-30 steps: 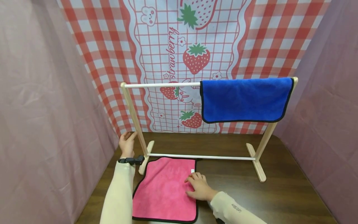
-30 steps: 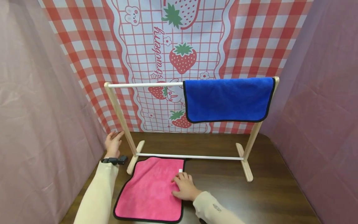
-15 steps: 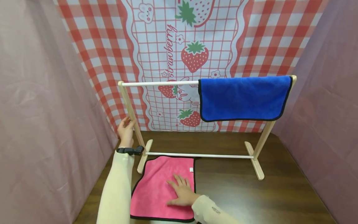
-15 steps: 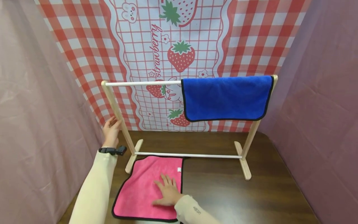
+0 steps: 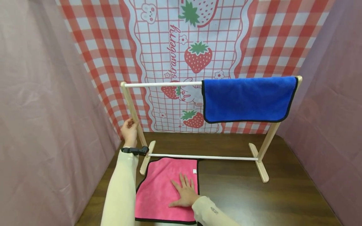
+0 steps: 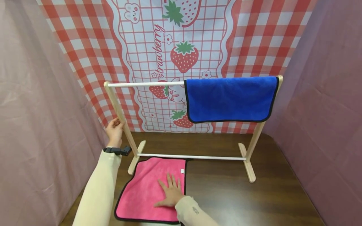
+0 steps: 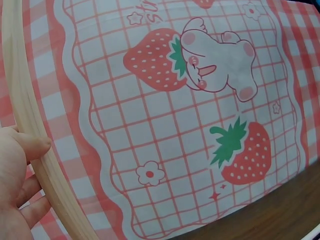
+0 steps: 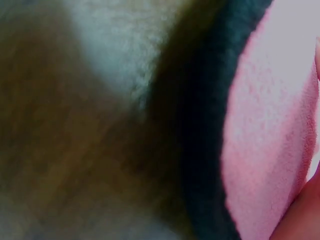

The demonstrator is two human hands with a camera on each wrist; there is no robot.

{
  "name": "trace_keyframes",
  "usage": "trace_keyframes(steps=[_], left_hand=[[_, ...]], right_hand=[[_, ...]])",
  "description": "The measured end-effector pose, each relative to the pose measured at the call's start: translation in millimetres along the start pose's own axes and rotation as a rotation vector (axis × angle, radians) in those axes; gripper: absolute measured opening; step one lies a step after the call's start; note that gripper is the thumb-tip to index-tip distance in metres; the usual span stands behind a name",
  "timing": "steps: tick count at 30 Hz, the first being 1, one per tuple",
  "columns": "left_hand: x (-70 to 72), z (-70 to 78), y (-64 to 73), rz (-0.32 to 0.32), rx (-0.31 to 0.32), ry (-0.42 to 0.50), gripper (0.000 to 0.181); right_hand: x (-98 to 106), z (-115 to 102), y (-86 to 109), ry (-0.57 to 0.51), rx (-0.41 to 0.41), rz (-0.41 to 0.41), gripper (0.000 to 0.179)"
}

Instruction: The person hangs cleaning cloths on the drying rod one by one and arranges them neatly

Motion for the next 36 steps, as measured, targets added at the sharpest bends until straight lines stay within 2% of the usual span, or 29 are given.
trace_keyframes(steps=[7,14,17,21,23,29,36], left_hand=[[-1.3,-2.1,-0.6,-0.016,-0.007,-0.011,0.031],[-0.1,-3.3,-0.7,-0.016,-0.020,-0.020,0.031],[1.3,-3.3,0.1,-0.019,-0.025,-0.037,0.031],[2.3,-2.7,0.8,-0.024,-0.030,-0.058,0.031],[2.6,-2.1,1.1,-0.026,-0.031,-0.066,0.031],[3.8,-2.2,0.7,-0.023,-0.039,-0.056,0.031],[4.4,-3.7,-0.3,-0.009,-0.066,-0.050,0.032]], right_hand=[[-1.5,5.2,0.3,0.014,0.008,0.035,0.103],[2.5,4.9,1.0,0.006,0.020,0.072,0.093],[2.0,4.0,0.7,-0.020,0.017,0.133,0.078],[0.6,3.5,-0.1,-0.066,0.002,0.239,0.044],[0.4,3.6,-0.4,-0.068,-0.004,0.273,0.034],[2.8,5.8,-2.1,-0.032,0.015,0.329,0.032],[10.5,6.7,-4.9,-0.067,0.047,0.351,0.026]])
Point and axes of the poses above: each hand's wrist, its own y-axis away from the middle knuckle, its own x-axis out of the back of the hand, z = x × y, the point moved 1 cm from there along -y, towards the middle knuckle, and after that the axes turned 1 degree about x, right-handed, at the moved point
